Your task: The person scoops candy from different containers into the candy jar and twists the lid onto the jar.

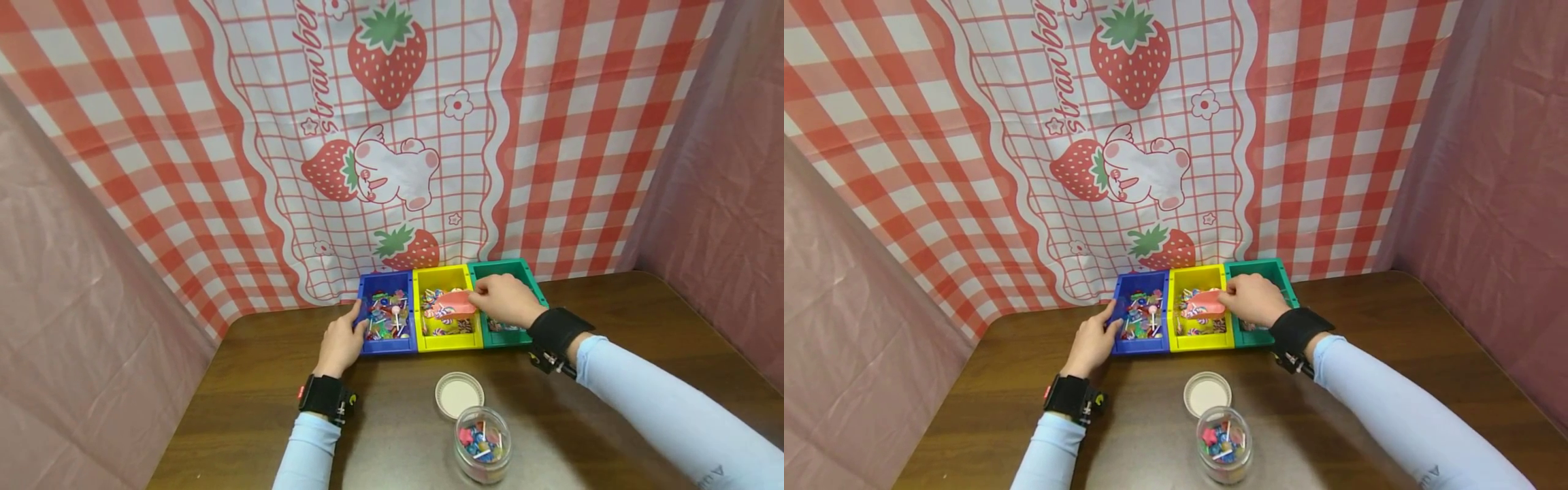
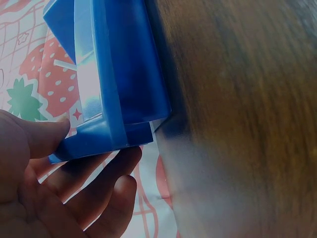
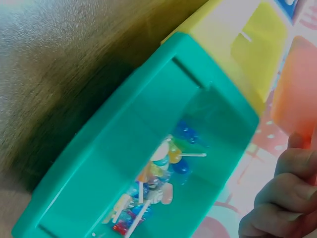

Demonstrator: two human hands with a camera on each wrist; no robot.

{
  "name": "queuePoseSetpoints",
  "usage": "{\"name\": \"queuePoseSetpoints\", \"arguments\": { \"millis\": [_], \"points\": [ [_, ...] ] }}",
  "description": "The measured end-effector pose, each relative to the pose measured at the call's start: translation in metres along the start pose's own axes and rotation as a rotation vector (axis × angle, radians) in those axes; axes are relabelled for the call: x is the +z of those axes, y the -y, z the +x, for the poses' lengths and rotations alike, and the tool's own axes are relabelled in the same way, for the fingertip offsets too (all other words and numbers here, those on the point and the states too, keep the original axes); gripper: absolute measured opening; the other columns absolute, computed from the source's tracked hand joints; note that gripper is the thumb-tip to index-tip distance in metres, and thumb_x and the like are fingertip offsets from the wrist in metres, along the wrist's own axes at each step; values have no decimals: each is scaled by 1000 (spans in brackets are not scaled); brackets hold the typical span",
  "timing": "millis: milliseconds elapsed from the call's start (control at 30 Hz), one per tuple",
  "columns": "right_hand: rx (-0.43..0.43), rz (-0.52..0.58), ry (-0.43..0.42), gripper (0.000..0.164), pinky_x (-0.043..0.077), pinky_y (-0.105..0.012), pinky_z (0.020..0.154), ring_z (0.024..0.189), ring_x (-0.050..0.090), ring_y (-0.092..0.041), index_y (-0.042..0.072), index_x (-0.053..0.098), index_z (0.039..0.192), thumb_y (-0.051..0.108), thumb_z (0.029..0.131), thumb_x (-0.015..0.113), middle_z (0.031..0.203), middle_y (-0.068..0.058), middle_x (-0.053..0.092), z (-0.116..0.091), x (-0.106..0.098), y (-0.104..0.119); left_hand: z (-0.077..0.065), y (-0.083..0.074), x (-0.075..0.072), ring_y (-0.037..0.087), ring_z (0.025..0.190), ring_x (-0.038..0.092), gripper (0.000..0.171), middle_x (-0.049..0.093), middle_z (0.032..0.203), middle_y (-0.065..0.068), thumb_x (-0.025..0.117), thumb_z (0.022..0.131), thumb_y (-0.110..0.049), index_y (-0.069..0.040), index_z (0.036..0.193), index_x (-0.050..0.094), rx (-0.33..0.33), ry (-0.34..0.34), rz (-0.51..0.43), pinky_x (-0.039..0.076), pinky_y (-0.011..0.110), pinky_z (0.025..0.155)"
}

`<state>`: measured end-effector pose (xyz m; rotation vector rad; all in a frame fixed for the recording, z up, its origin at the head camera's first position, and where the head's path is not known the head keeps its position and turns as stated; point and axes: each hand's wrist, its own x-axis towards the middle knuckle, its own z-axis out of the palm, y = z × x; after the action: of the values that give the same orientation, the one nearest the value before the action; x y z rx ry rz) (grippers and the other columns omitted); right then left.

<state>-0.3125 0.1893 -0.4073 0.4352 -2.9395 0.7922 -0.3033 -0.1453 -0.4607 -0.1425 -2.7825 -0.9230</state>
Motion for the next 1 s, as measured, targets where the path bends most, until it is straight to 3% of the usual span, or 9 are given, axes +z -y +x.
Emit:
{"name": "queuePoseSetpoints", "arguments": {
  "millis": [167,500,733,1000],
  "points": [
    [-91,17,-12,38,33,-30,52,50,43,-17,15,53,63,27,97,62,56,1,37,-18,-10,3,0,-1,0,42,120,57,50,58,136,19,61,100,-25,-15,148,51,7,5,-1,44,57,96],
    [-287,-49,-57,36,29,-25,50,47,39,-7,24,52,63,30,94,69,52,12,35,-60,-23,12,1,2,1,41,119,58,50,58,136,19,61,100,-26,-16,148,51,-3,2,-2,45,57,95],
    [-388,-39,0,28,35,-22,47,47,39,0,30,56,68,29,91,73,54,19,38,-86,-31,20,0,1,-1,42,117,59,50,59,134,21,62,99,-26,-16,147,52,6,-4,6,46,57,93],
    [-607,-87,-23,34,20,-16,47,48,25,6,34,48,69,31,88,77,59,23,22,-105,-24,19,0,1,-1,41,117,59,50,59,135,20,62,100,-25,-16,147,51,0,5,5,47,57,92]
  ]
}}
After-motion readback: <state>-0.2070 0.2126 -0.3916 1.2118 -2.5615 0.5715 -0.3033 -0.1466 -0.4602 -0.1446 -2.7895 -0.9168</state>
